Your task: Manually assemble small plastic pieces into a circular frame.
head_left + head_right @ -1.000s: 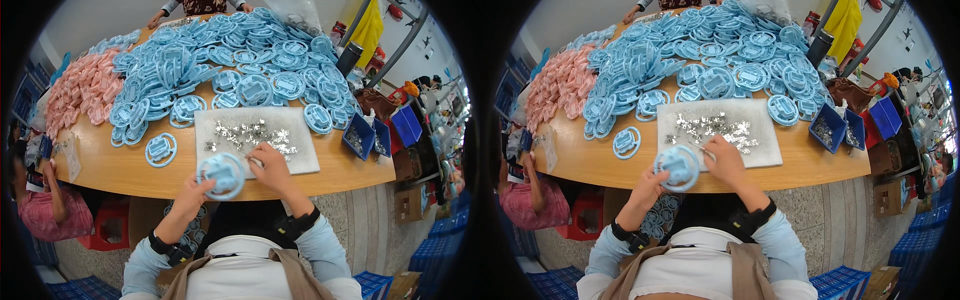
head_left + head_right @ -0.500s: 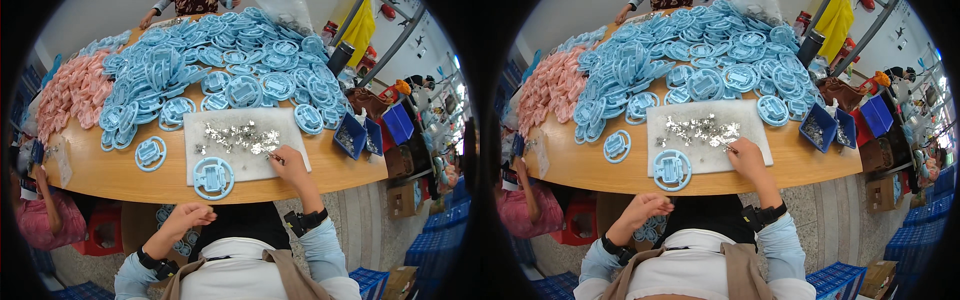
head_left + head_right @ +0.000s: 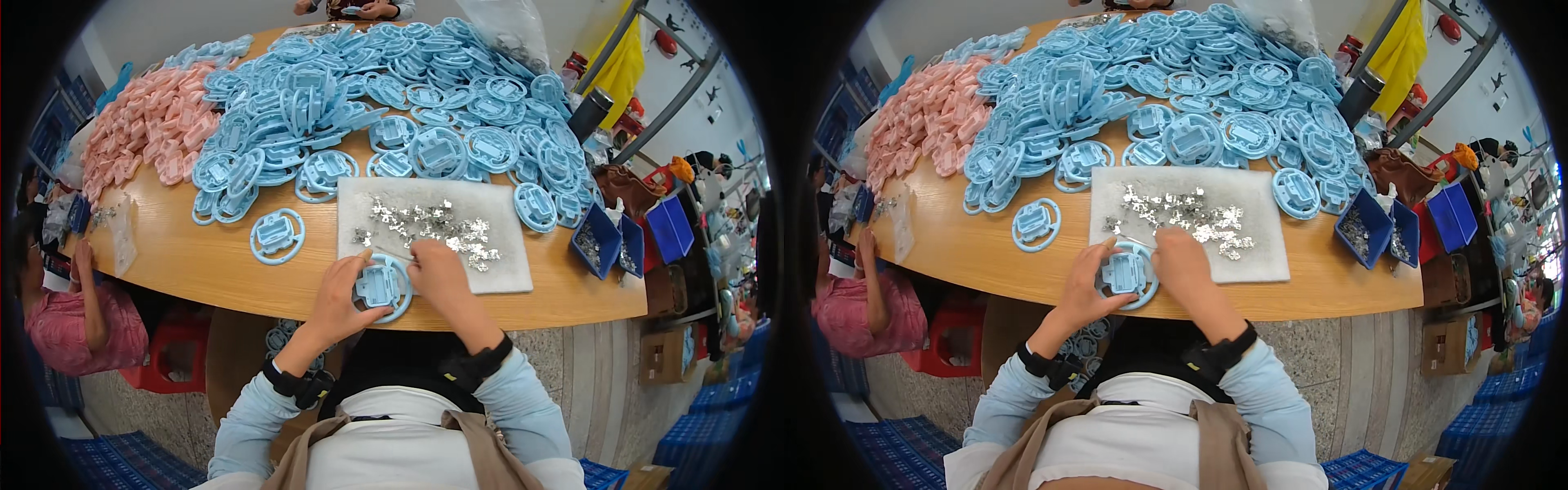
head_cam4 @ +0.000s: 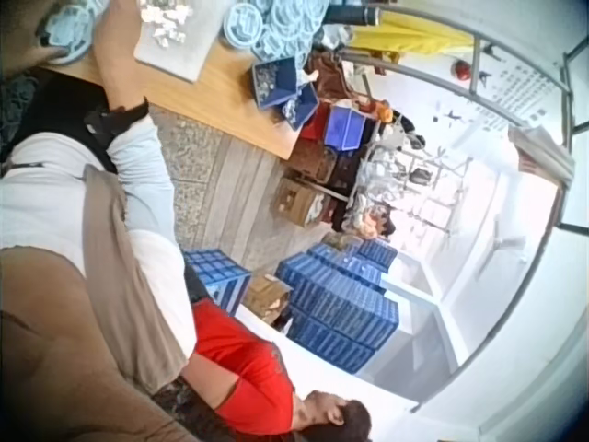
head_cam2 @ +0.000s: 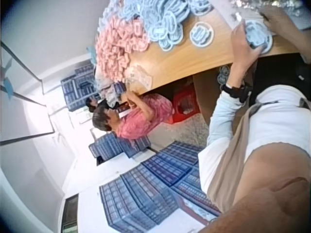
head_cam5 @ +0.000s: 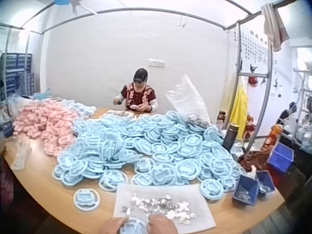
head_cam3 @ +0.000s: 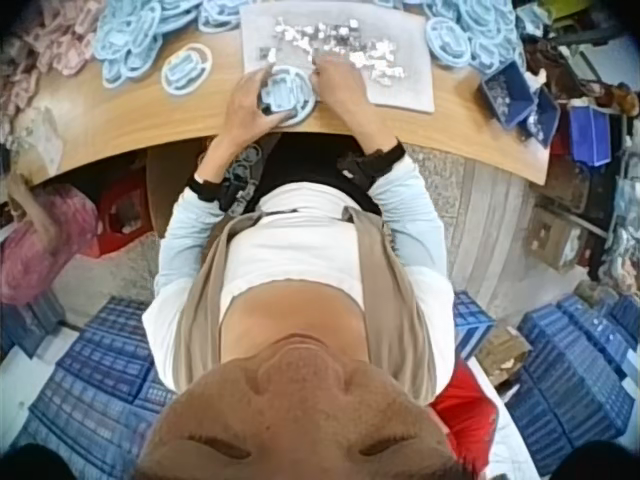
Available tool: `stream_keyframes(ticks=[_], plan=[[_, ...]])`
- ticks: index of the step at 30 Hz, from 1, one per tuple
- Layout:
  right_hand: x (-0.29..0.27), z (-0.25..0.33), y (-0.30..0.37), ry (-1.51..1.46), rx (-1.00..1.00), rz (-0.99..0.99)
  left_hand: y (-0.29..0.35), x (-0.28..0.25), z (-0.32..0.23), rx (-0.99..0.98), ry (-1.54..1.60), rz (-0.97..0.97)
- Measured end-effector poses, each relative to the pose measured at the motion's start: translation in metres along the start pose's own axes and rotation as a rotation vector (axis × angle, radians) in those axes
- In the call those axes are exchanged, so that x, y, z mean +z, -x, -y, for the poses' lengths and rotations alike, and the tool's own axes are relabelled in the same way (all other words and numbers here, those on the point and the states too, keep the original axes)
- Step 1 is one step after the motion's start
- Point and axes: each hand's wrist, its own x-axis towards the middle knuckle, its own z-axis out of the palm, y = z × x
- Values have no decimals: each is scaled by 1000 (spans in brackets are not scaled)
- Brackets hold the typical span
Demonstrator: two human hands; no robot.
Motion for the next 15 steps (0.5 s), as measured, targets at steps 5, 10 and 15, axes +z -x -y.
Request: stream_keyframes(ticks=[5, 10, 15], plan=[[-12, 8, -8, -215, 190, 216, 12, -11, 4, -18, -19, -59], [-21, -16, -9, -305, -25, 210, 15, -17, 5, -23, -11, -80], [-21, -10, -14, -102, -172, 383, 15, -13, 9, -10, -24, -60]])
